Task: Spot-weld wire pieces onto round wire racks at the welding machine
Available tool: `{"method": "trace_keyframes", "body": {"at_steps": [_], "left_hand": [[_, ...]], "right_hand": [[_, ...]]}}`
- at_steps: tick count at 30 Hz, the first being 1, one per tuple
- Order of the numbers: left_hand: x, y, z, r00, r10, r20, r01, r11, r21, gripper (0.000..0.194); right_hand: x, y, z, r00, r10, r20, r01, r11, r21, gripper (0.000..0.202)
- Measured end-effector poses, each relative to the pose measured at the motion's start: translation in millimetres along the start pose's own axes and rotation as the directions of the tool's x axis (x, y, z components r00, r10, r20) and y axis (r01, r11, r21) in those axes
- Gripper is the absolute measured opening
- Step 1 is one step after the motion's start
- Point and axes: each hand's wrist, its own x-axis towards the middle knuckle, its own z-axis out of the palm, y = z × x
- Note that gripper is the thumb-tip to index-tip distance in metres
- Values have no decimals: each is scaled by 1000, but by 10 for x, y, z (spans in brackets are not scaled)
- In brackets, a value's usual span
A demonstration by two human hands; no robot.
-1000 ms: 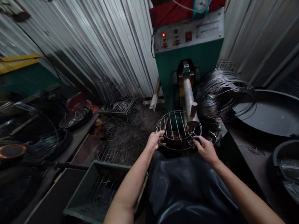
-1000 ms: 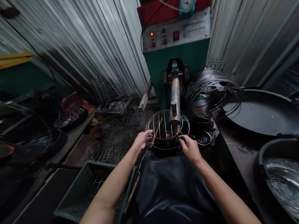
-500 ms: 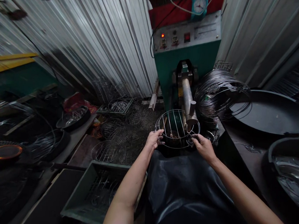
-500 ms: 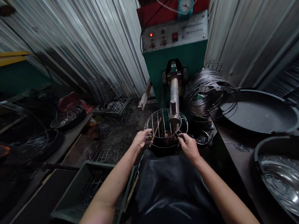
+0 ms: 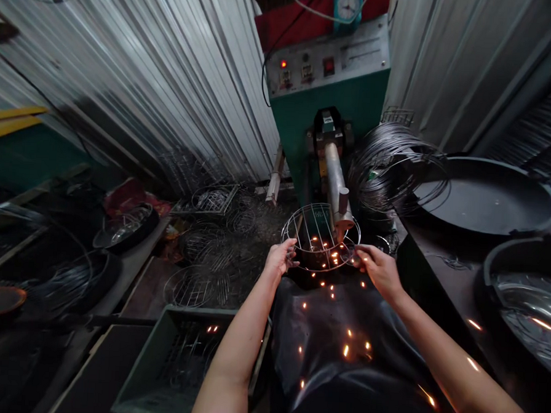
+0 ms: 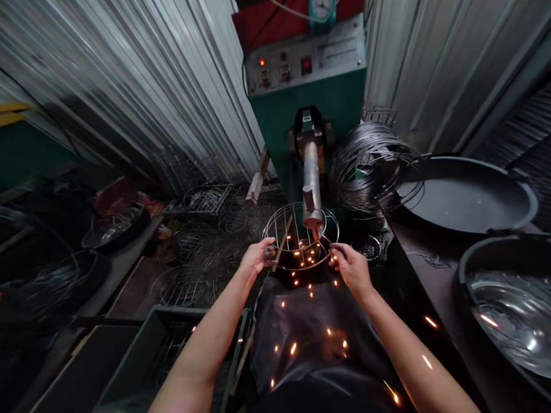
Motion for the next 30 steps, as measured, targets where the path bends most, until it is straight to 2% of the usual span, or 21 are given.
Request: {"method": "trace_keyframes", "body": {"at_steps": [2,5,6,9,12,15,17,19,22,24,27,30], "left_hand": [[-10,-6,1,1000,-19,13,19,1000,2,22],[-37,-19,3,998,-54,19,54,999,-2,20],[-48,-28,2,998,-59,16,59,998,-13,20],[-90,-74,-1,998,-59,4,59,997,-53,20],[-136,-121,10,999,-53,4,53,996,-70,20],[-175,-135,29,998,-55,7,56,996,-66,19],[-190,-129,38,998,-62,2,62,996,-68,19],[-197,-123,42,998,-69,2,69,995,-72,20],[-196,-134,53,998,-61,-4,60,996,-72,21],[-195,-151,75,999,-49,-4,48,997,-67,20],[-196,-176,124,999,-40,1,40,997,-64,20],[-191,-183,161,1000,-28,2,28,997,-73,21]], "right_hand": [[-150,236,-169,995,100,-29,-99,993,62,38],[-370,675,-405,949,306,82,-306,952,-10,28],[-422,802,-459,932,342,119,-338,940,-52,24],[-485,1025,-531,946,312,86,-298,943,-150,15],[-445,1064,-506,963,271,-16,-268,943,-195,10],[-402,1060,-463,960,273,-53,-278,929,-243,8],[-408,1032,-448,956,292,-40,-293,927,-234,7],[-439,937,-447,941,338,10,-333,932,-140,15],[-480,619,-442,928,350,129,-361,929,77,29],[-458,338,-400,947,265,180,-299,934,198,31],[-337,-13,-240,984,81,157,-126,944,304,30],[-194,-142,-23,996,-26,87,-2,952,305,32]]}}
